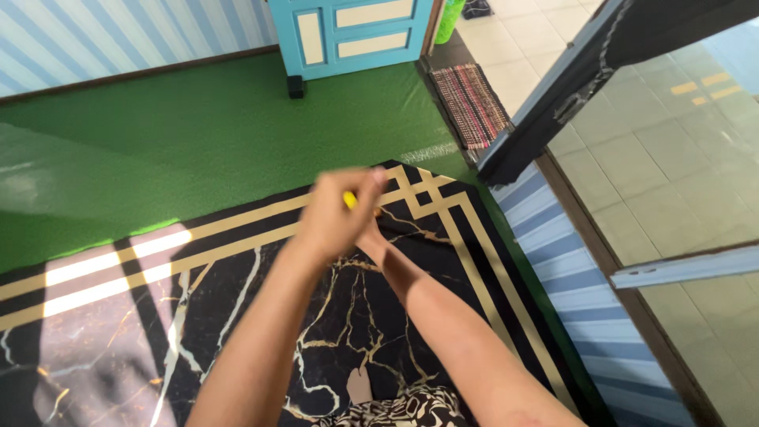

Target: The person assembles a small broom by hand, twisting a yellow handle into a broom head and then shaking the broom to test the connection.

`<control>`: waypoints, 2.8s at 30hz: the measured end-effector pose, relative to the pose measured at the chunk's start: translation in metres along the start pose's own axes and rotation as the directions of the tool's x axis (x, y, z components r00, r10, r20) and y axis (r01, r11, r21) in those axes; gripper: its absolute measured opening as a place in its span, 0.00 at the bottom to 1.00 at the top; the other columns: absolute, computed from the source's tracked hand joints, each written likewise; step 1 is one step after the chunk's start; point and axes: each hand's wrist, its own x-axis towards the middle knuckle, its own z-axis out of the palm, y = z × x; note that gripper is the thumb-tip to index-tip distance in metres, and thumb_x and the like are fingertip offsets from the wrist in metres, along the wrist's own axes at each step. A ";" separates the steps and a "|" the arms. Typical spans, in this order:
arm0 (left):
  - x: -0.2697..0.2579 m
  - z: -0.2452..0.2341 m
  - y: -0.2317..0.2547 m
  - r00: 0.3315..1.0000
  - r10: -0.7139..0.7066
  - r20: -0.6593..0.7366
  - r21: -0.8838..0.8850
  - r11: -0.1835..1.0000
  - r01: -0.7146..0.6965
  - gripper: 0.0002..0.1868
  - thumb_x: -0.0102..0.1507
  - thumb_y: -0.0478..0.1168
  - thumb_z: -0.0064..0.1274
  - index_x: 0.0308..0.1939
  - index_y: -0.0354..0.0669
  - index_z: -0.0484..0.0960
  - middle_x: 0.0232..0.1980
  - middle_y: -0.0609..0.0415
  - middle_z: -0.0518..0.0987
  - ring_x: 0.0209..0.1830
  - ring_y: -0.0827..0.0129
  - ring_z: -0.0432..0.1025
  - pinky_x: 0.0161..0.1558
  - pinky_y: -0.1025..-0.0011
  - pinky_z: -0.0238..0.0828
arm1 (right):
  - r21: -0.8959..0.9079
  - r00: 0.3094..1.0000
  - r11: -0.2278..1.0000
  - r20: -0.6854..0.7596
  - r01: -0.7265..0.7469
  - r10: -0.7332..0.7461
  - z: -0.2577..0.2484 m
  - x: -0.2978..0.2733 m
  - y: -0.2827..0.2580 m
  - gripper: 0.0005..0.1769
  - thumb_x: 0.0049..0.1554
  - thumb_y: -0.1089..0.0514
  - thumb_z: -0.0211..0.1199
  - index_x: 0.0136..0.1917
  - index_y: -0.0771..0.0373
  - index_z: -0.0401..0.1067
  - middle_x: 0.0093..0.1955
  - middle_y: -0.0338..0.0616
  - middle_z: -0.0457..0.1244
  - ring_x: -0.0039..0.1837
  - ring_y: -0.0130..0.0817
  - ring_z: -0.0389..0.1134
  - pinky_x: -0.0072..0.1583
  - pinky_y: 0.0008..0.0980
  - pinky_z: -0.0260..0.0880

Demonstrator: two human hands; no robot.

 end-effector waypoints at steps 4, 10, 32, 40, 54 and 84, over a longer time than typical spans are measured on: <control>0.032 -0.035 0.004 0.998 0.004 -0.063 -0.243 0.970 -0.019 0.31 0.74 0.53 0.43 0.18 0.41 0.68 0.18 0.59 0.66 0.18 0.74 0.61 0.24 0.70 0.58 | -0.372 0.999 0.928 -0.007 -0.038 0.038 0.009 -0.001 -0.034 0.05 0.61 0.62 0.61 0.51 0.63 0.71 0.43 0.36 0.64 0.46 0.25 0.64 0.49 0.28 0.67; 0.058 -0.030 -0.063 0.978 -0.194 -0.079 -0.469 0.873 0.135 0.30 0.72 0.55 0.42 0.17 0.46 0.66 0.15 0.60 0.66 0.14 0.73 0.63 0.23 0.71 0.65 | -0.726 0.854 0.512 -0.200 -0.458 0.480 -0.003 -0.041 -0.051 0.03 0.61 0.64 0.59 0.44 0.64 0.71 0.37 0.41 0.63 0.37 0.27 0.61 0.44 0.25 0.70; 0.002 -0.033 -0.020 0.997 -0.037 -0.063 0.028 0.999 0.039 0.28 0.72 0.52 0.45 0.22 0.38 0.74 0.18 0.58 0.69 0.19 0.71 0.62 0.27 0.66 0.61 | -0.583 0.985 0.800 0.001 0.142 -0.175 0.032 0.025 0.009 0.16 0.59 0.60 0.61 0.60 0.60 0.68 0.52 0.37 0.65 0.56 0.26 0.66 0.56 0.33 0.67; 0.046 -0.065 -0.061 0.983 -0.169 -0.076 -0.476 0.872 0.113 0.30 0.72 0.54 0.44 0.17 0.47 0.63 0.16 0.61 0.63 0.14 0.73 0.60 0.24 0.69 0.63 | -0.585 0.920 0.710 -0.222 -0.392 0.324 0.044 -0.036 -0.024 0.03 0.60 0.62 0.61 0.45 0.63 0.75 0.42 0.44 0.67 0.45 0.30 0.68 0.51 0.28 0.69; -0.014 -0.027 -0.051 0.997 -0.080 -0.005 -0.035 0.996 0.080 0.28 0.70 0.54 0.46 0.19 0.43 0.72 0.19 0.62 0.70 0.20 0.73 0.64 0.29 0.65 0.67 | 0.082 0.991 0.988 -0.018 0.132 -0.131 0.095 0.009 0.005 0.15 0.68 0.50 0.58 0.43 0.60 0.72 0.40 0.39 0.64 0.46 0.26 0.64 0.53 0.30 0.66; -0.015 -0.071 -0.072 0.990 0.038 -0.138 0.023 0.999 -0.035 0.28 0.71 0.52 0.48 0.20 0.38 0.70 0.18 0.56 0.65 0.19 0.73 0.58 0.25 0.67 0.55 | -0.274 0.967 0.961 0.256 0.050 0.022 0.077 0.047 0.020 0.23 0.65 0.51 0.63 0.66 0.66 0.63 0.61 0.45 0.62 0.62 0.30 0.67 0.58 0.32 0.71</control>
